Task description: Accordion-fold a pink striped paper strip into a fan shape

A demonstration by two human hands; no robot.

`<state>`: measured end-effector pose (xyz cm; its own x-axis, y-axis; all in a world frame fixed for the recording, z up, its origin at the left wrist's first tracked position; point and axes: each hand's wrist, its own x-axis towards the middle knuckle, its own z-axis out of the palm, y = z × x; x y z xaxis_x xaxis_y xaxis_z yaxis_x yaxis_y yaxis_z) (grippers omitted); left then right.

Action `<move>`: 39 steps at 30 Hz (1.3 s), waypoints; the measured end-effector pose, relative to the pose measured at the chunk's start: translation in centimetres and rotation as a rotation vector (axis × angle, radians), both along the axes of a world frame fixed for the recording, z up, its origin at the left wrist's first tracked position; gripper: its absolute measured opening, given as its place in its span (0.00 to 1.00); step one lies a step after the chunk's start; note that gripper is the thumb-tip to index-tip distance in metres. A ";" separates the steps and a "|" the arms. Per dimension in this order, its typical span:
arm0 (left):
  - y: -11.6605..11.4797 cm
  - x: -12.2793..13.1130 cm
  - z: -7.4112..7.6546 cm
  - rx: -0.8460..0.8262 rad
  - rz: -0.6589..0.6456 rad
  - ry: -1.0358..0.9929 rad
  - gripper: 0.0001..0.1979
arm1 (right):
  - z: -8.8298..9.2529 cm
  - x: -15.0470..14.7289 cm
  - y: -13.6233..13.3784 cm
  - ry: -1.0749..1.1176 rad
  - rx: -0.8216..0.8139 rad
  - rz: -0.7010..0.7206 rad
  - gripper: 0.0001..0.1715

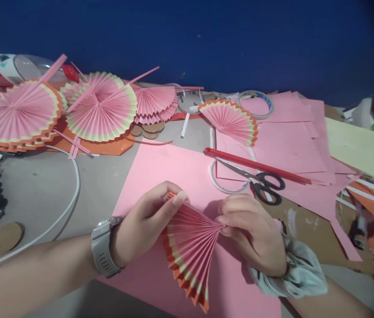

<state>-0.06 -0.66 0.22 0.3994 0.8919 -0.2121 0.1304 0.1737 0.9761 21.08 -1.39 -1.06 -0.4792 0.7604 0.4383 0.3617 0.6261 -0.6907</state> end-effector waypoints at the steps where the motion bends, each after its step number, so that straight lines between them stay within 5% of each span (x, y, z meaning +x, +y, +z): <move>1: 0.1 -0.1 0.0 0.010 -0.005 0.008 0.12 | 0.0 0.0 0.1 -0.072 0.056 0.022 0.07; 8: 0.7 -0.4 0.1 -0.002 -0.103 0.019 0.14 | -0.2 0.3 0.4 -0.398 0.275 0.218 0.11; 18: 2.8 -0.9 0.3 -0.110 -0.362 0.091 0.13 | 0.1 -0.5 -0.6 -0.452 0.382 0.271 0.12; 25: 2.1 -1.1 -0.2 -0.174 -0.200 -0.161 0.20 | 0.2 -0.4 -0.4 -0.334 0.284 0.243 0.13; 34: 1.0 -1.3 -0.7 -0.019 -0.312 -0.383 0.31 | -0.5 0.1 -0.4 -0.234 0.239 0.135 0.07; 39: 0.8 -1.1 -1.1 -0.136 -0.135 -0.353 0.29 | -0.5 0.3 -0.4 -0.249 0.275 0.153 0.08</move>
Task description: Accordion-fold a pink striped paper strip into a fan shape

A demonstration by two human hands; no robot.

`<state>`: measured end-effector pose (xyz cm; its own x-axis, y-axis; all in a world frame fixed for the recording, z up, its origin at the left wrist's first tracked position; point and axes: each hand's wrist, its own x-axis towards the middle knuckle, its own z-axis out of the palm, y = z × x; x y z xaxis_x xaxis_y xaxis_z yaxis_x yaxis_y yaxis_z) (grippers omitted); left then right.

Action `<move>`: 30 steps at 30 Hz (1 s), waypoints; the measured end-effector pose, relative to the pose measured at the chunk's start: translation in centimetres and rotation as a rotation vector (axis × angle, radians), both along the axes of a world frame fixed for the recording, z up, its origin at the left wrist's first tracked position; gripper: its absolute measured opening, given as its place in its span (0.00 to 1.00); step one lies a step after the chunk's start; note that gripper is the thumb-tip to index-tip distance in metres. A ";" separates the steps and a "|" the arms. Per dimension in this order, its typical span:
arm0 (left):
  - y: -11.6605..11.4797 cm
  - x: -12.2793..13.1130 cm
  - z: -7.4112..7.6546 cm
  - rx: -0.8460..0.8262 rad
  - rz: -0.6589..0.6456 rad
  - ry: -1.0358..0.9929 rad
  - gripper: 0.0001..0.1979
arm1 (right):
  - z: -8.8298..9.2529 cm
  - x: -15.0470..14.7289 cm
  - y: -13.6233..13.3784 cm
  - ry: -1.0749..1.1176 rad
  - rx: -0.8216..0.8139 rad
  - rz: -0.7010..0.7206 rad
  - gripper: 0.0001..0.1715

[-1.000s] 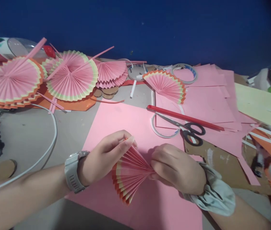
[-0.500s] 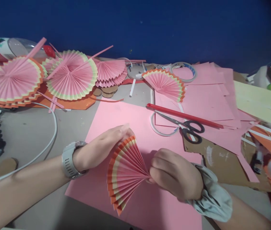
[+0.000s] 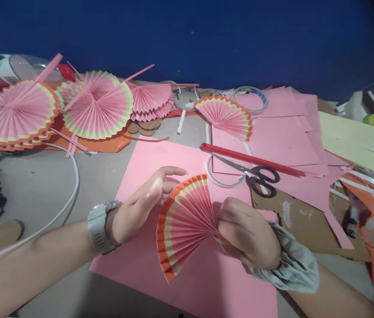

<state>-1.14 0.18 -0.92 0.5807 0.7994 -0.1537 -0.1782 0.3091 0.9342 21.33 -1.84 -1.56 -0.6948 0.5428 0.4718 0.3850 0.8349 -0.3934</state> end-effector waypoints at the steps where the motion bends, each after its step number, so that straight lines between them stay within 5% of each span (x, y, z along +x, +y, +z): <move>1: 0.0 0.0 0.0 0.006 0.022 0.021 0.28 | 0.0 0.0 0.0 -0.005 0.004 0.003 0.08; 5: 0.4 -0.1 0.4 0.076 0.048 0.119 0.16 | 0.0 0.1 0.1 0.009 0.010 0.004 0.06; 14: 1.0 -0.2 0.6 0.050 0.025 0.156 0.13 | -0.1 0.4 0.1 0.080 -0.065 0.045 0.06; 21: 1.2 -0.7 0.4 0.535 0.048 0.238 0.10 | 0.0 0.7 0.2 0.152 -0.184 0.064 0.06; 30: 1.2 -0.7 0.1 0.793 0.103 0.200 0.04 | 0.1 0.8 0.1 0.150 -0.114 0.036 0.07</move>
